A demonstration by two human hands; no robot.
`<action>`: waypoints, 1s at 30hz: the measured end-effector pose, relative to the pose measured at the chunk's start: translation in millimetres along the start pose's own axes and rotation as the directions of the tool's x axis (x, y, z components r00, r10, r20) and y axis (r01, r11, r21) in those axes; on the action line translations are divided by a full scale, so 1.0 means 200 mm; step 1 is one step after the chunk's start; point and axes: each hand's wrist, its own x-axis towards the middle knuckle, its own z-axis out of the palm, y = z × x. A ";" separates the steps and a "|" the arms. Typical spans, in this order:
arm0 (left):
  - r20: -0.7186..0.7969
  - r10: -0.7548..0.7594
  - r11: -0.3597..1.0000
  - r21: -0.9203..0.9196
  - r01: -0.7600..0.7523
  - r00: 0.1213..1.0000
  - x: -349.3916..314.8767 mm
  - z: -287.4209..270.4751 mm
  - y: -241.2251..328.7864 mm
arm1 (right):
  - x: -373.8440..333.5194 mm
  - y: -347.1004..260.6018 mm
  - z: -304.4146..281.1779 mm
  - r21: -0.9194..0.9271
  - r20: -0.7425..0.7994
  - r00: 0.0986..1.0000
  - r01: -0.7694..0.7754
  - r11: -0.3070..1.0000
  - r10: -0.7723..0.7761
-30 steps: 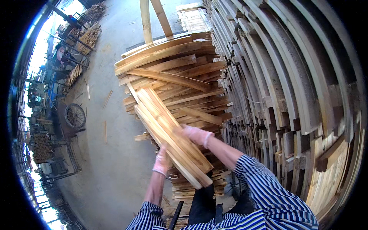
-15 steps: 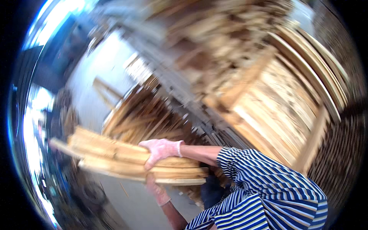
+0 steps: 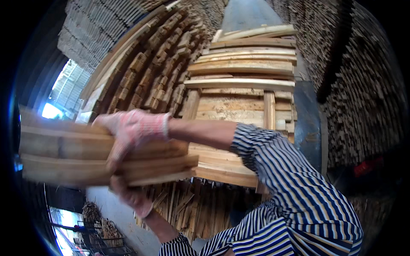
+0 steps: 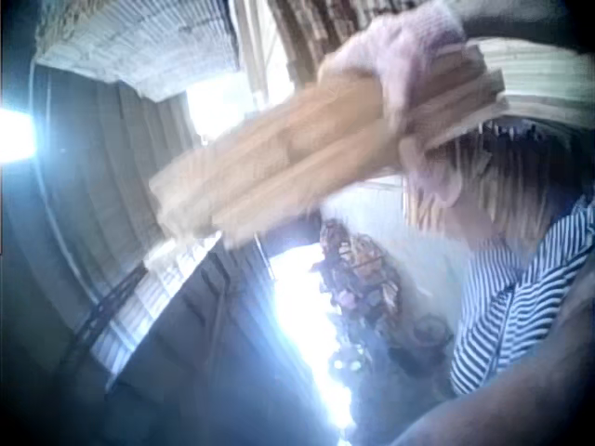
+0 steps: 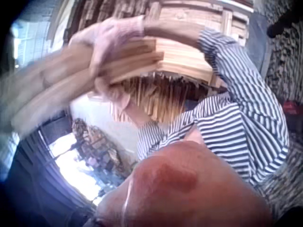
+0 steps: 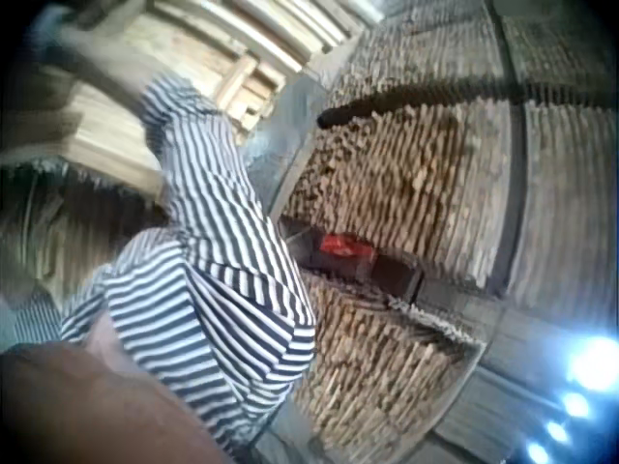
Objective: The person repeatedly picks up small wooden planks from a large pile and places them onto a growing stack. They use both hands to handle the planks, aligning them as they build the stack higher. The task continues throughout the clip with the person moving between the source pile and the stack.
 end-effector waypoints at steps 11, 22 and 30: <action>0.274 -0.141 0.988 0.097 0.119 0.951 -0.12 0.46 -0.55 | -0.59 0.79 -0.31 0.183 -0.105 0.974 -0.178 0.967 0.199; 0.313 -0.181 0.983 0.076 0.166 0.932 0.00 1.06 -0.30 | -0.74 0.34 -0.66 0.401 -0.310 0.943 0.010 0.916 0.125; 0.258 -0.381 0.920 0.205 0.335 0.888 -0.56 1.25 -0.58 | -1.27 0.26 -0.96 0.389 -0.112 0.908 -0.333 0.859 0.403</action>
